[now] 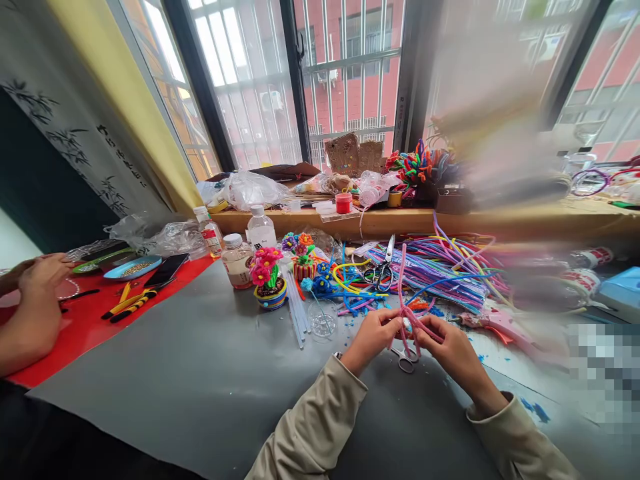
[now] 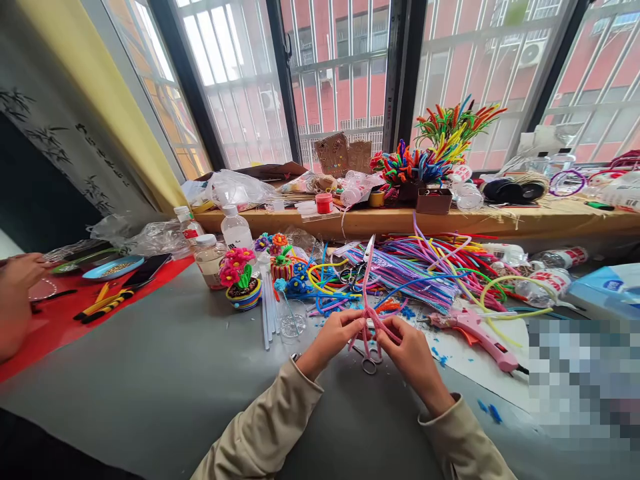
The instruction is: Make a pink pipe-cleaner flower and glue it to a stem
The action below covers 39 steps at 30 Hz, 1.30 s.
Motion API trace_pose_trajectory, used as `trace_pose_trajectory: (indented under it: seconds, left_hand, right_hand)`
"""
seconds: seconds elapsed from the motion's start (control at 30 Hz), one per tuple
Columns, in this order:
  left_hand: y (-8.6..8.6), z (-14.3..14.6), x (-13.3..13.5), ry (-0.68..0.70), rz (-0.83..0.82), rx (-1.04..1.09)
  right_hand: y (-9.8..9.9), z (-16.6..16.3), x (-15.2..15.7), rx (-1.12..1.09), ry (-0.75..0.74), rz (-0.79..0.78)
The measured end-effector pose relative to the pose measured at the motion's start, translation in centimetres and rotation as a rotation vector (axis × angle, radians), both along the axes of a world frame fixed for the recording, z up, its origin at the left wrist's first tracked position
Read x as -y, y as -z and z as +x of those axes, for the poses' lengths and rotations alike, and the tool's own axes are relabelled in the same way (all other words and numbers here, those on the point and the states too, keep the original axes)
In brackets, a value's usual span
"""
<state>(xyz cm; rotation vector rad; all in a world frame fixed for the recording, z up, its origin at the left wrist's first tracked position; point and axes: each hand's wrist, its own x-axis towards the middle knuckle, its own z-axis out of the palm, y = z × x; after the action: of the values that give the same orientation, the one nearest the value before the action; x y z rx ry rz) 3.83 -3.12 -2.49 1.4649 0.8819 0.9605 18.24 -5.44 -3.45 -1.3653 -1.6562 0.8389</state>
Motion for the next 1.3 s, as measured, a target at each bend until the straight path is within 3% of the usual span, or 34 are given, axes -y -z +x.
trace_pose_trajectory:
  seconds: [0.17,0.27,0.43,0.67,0.87,1.03,1.3]
  left_hand:
    - [0.4,-0.1,-0.3,-0.037,-0.094,0.128]
    - [0.7,-0.2,-0.5,-0.084,-0.163,0.177]
    - [0.9,-0.1,-0.4,-0.029,-0.279,0.275]
    - [0.9,0.0,-0.4,-0.003,-0.319,0.339]
    - [1.3,-0.2,-0.5,0.021,-0.331,0.253]
    - [0.6,0.0,0.0,0.057,-0.350,0.284]
    - [-0.3,-0.1,0.3,0.025,-0.204,0.092]
  right_hand:
    - [0.2,-0.1,-0.1,-0.358,-0.103,-0.181]
    - [0.0,-0.2,-0.1,-0.428,-0.124,-0.247]
    - [-0.1,-0.1,-0.1,-0.503,-0.121,-0.312]
    - [-0.1,0.1,-0.1,-0.554,-0.149,-0.360]
    - [0.0,-0.1,0.0,-0.532,-0.141,-0.344]
    - [0.3,0.1,-0.2,-0.491,-0.142,-0.328]
    - [0.2,0.0,-0.2,-0.351,-0.147,-0.227]
